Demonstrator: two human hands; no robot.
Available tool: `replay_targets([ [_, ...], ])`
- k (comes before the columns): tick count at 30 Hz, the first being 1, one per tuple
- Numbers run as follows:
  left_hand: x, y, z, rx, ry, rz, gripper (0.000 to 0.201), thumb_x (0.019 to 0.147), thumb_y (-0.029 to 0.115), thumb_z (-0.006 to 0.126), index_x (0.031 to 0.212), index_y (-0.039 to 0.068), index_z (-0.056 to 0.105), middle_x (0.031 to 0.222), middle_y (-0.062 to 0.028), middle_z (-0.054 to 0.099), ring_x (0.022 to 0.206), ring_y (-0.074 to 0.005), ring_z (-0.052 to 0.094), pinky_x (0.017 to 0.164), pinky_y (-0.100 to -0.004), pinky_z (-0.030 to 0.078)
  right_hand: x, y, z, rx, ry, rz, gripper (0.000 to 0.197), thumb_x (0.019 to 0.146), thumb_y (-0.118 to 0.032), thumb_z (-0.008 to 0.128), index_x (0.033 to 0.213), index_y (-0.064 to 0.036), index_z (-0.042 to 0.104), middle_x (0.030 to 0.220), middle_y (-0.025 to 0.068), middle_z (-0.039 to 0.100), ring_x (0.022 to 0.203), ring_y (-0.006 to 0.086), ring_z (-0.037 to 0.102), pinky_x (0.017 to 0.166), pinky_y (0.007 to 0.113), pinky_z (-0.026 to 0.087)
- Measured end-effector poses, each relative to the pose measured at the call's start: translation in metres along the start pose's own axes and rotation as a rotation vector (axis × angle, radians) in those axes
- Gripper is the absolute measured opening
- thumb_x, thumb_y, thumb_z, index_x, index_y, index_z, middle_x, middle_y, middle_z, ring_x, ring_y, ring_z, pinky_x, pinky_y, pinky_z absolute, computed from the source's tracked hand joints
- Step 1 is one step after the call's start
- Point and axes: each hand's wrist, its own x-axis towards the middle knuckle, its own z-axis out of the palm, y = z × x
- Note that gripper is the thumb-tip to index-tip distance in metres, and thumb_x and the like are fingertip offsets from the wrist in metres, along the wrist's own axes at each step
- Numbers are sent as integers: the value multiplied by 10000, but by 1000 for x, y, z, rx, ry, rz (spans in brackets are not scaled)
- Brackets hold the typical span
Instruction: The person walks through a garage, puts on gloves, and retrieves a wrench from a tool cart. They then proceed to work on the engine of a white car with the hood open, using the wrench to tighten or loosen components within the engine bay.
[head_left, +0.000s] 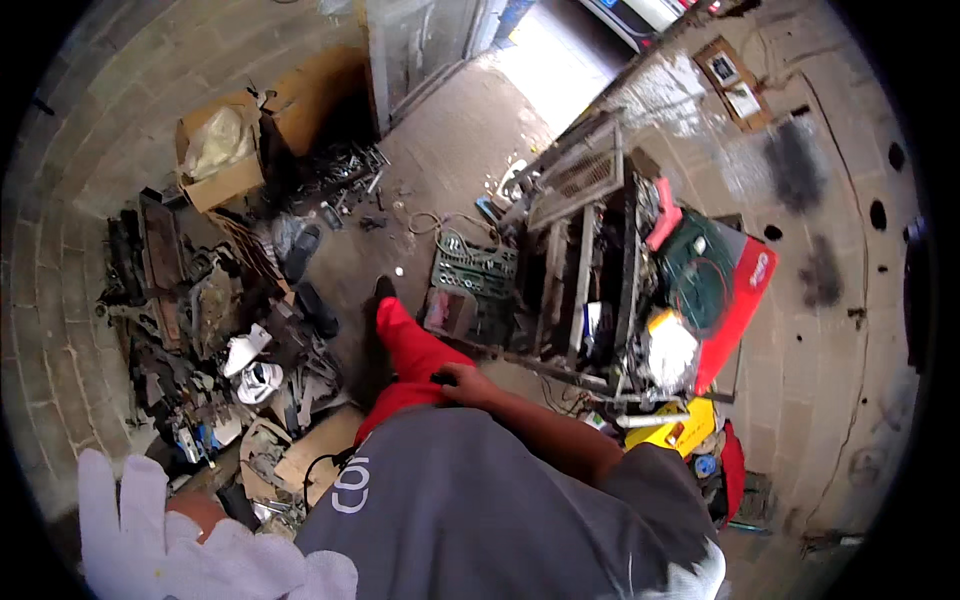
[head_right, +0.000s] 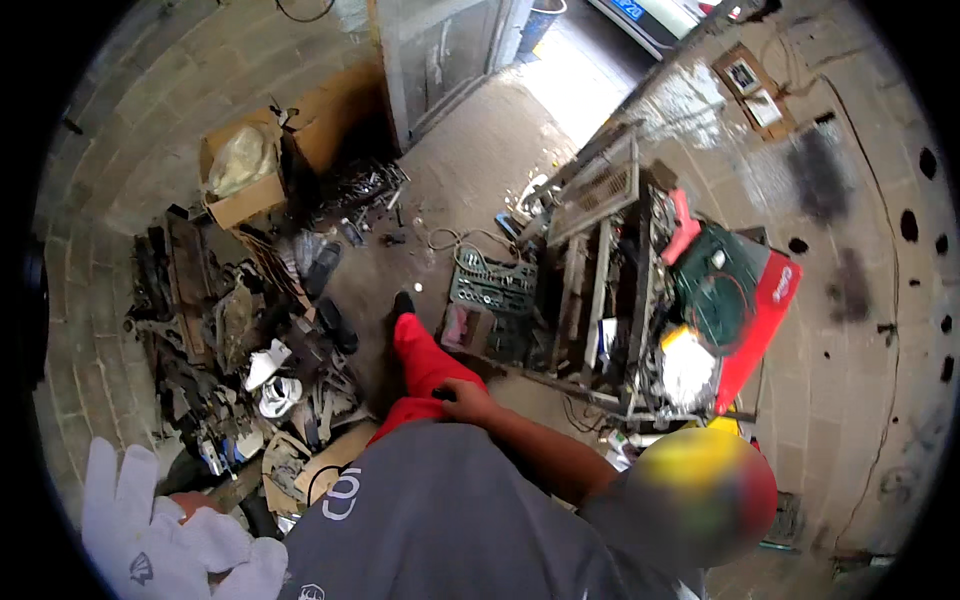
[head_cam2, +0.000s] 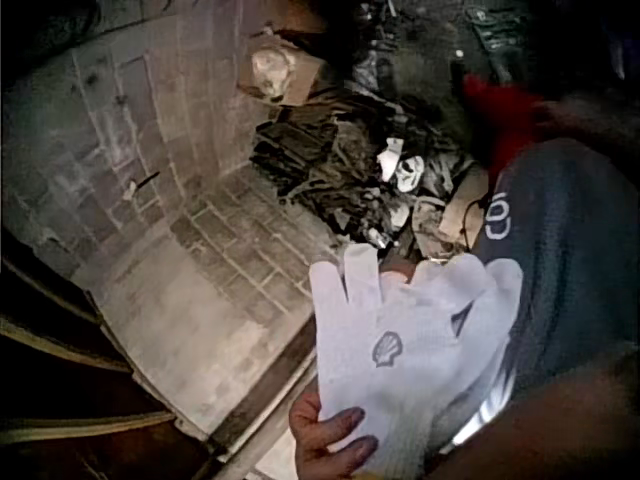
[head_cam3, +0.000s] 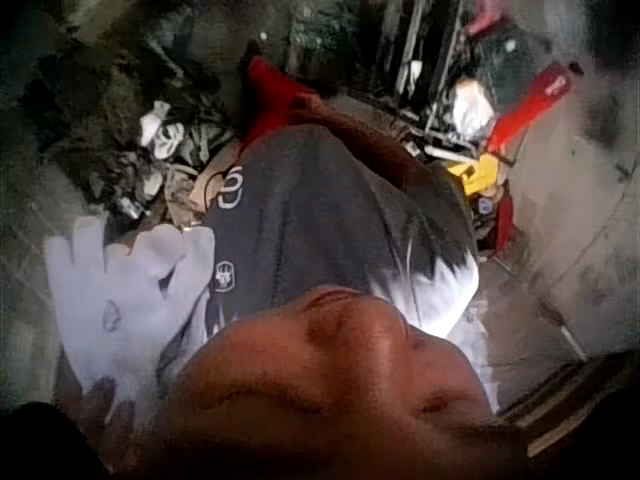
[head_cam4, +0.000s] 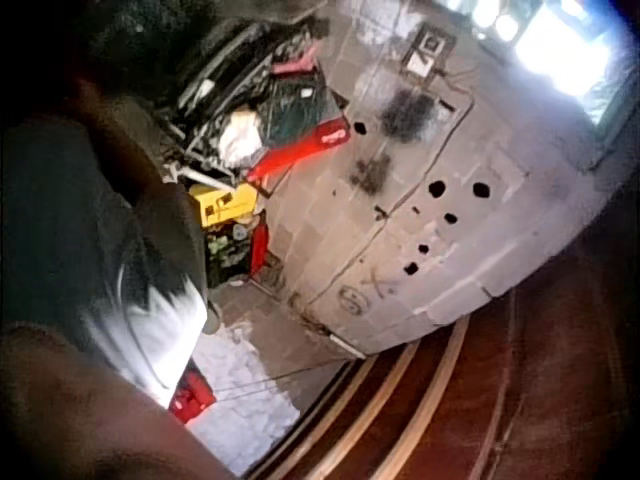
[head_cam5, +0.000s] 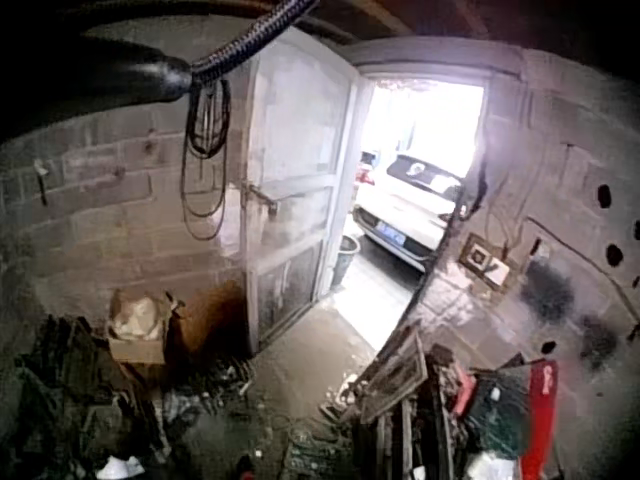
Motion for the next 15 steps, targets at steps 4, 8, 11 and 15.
replay_targets([
  [4,57,-78,29,8,-13,6,196,950,196,616,1038,22,591,869,-92,625,733,-211,663,676,-328,524,102,-8,-26,-1,-88,-56,370,834,-122,659,1184,-5,653,1082,162,707,1030,250,686,918,381,531],
  [8,132,-173,91,-36,-38,26,173,964,169,597,1044,17,582,877,-94,625,743,-215,674,685,-328,532,187,-49,-90,-24,17,-70,330,823,-123,651,1133,-13,635,993,165,691,961,239,682,843,380,527],
  [11,198,-237,143,-101,-79,31,155,974,149,582,1049,13,576,883,-96,626,751,-218,683,692,-328,538,230,-89,-169,39,51,-1,318,823,-131,659,1111,-1,622,971,165,683,953,239,678,838,380,522],
  [15,278,-314,218,-241,-118,21,132,988,122,563,1055,7,567,891,-98,627,761,-221,694,701,-328,545,270,-104,-263,13,264,64,338,846,-194,661,1093,32,613,1038,228,685,969,339,676,840,437,512],
])
